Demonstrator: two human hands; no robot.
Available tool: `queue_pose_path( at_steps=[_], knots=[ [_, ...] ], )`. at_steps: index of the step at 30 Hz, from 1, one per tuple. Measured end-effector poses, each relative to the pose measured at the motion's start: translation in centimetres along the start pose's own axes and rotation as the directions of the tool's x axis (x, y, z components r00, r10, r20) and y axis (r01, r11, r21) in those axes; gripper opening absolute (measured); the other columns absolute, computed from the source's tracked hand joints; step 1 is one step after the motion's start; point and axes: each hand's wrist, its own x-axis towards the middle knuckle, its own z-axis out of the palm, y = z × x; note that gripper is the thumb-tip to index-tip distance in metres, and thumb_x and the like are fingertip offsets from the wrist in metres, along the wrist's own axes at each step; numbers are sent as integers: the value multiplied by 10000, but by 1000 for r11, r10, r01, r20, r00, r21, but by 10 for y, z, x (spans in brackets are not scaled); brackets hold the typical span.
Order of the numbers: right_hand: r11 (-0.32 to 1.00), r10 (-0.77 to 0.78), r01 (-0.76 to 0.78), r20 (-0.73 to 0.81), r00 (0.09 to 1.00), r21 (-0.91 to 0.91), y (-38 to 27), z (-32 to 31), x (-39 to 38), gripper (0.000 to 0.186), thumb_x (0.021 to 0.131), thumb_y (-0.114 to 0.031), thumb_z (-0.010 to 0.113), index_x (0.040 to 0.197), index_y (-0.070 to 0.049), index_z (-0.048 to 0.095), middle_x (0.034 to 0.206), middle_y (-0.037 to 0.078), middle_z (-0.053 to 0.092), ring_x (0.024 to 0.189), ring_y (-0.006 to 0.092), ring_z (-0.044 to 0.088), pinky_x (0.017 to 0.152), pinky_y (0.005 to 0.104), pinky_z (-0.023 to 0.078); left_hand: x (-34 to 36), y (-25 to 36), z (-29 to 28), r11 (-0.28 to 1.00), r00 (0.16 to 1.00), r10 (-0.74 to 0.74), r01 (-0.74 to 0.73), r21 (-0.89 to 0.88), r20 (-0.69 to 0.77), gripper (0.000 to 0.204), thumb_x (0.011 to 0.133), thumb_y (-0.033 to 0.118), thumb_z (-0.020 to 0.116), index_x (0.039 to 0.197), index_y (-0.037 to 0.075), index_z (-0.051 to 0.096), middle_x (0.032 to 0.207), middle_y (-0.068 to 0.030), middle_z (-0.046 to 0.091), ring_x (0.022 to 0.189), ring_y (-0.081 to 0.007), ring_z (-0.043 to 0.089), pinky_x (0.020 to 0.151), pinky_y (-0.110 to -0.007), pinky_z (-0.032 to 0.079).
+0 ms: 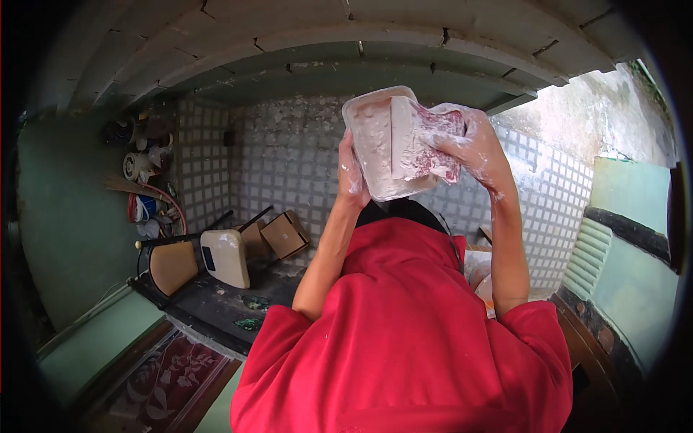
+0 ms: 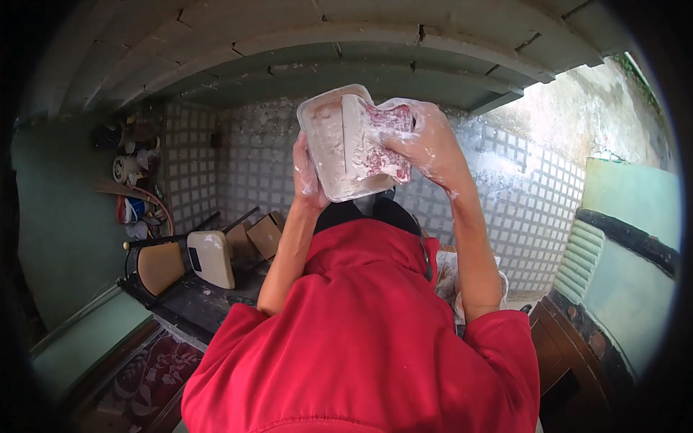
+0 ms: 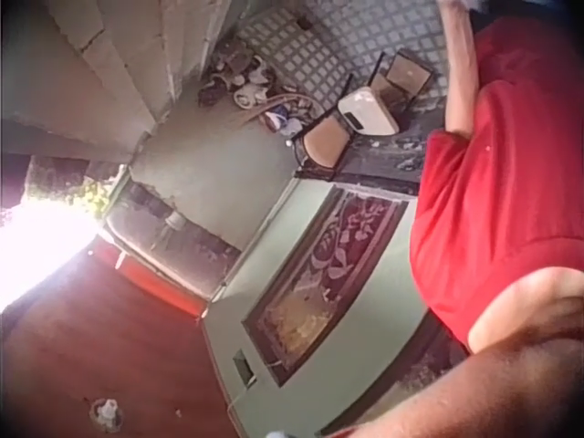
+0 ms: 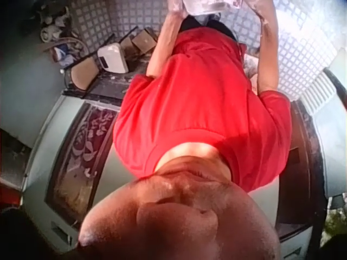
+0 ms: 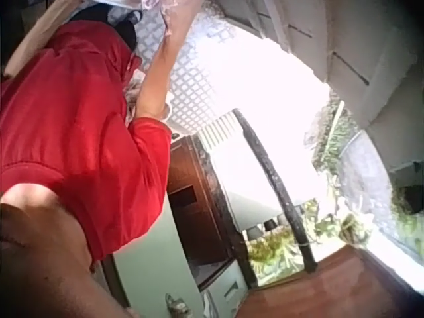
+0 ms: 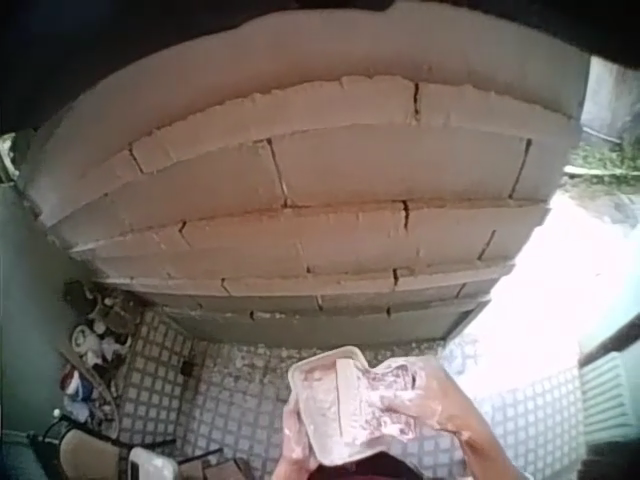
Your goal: Applying plaster or filler to gaps between blocks in a wall using a putty knife.
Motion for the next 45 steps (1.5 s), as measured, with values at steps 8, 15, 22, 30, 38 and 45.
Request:
queue_pose_path(
  at_steps=[8,15,22,30,38,45],
  knots=[
    [995,39,-34,57,998,-92,-2,30,7,326,657,-162,670,881,68,615,727,191,632,615,264,561,671,355,481,-12,3,1,998,999,-22,24,65,-31,609,994,472,279,1376,10,386,1323,-158,515,1183,-272,543,1022,-397,438],
    [992,51,-46,40,998,-121,-7,44,6,329,654,-158,672,885,70,619,740,203,630,621,262,562,681,361,484,-5,4,-16,993,1000,-21,20,115,3,588,996,470,296,1357,18,396,1284,-154,530,1150,-257,556,998,-396,451],
    [987,-19,24,28,999,-161,3,49,5,278,672,-115,673,877,71,643,745,137,659,664,201,590,692,337,494,3,-10,-20,981,1000,-6,6,192,3,593,995,481,301,1346,17,415,1266,-154,553,1123,-250,580,980,-389,471],
    [1000,3,-2,33,999,-23,20,54,-3,283,671,-74,659,909,77,640,802,102,672,695,150,587,689,320,491,-4,-12,-13,974,998,-62,65,218,-21,579,1001,475,298,1332,20,434,1256,-140,562,1118,-234,580,983,-377,467],
    [882,145,-178,108,984,437,37,50,-8,281,686,14,607,958,80,638,886,67,665,753,106,596,686,277,502,-4,-15,-20,959,997,-74,79,274,-26,375,1014,396,322,1162,65,419,1110,-102,542,1031,-172,569,903,-330,490],
    [800,240,-280,144,960,531,42,47,-11,299,713,62,578,1004,81,643,912,90,674,781,128,630,704,262,515,-5,-16,-22,948,989,-136,145,283,-51,349,1012,385,333,1138,69,412,1081,-93,536,1000,-161,569,892,-325,490]
  ],
)
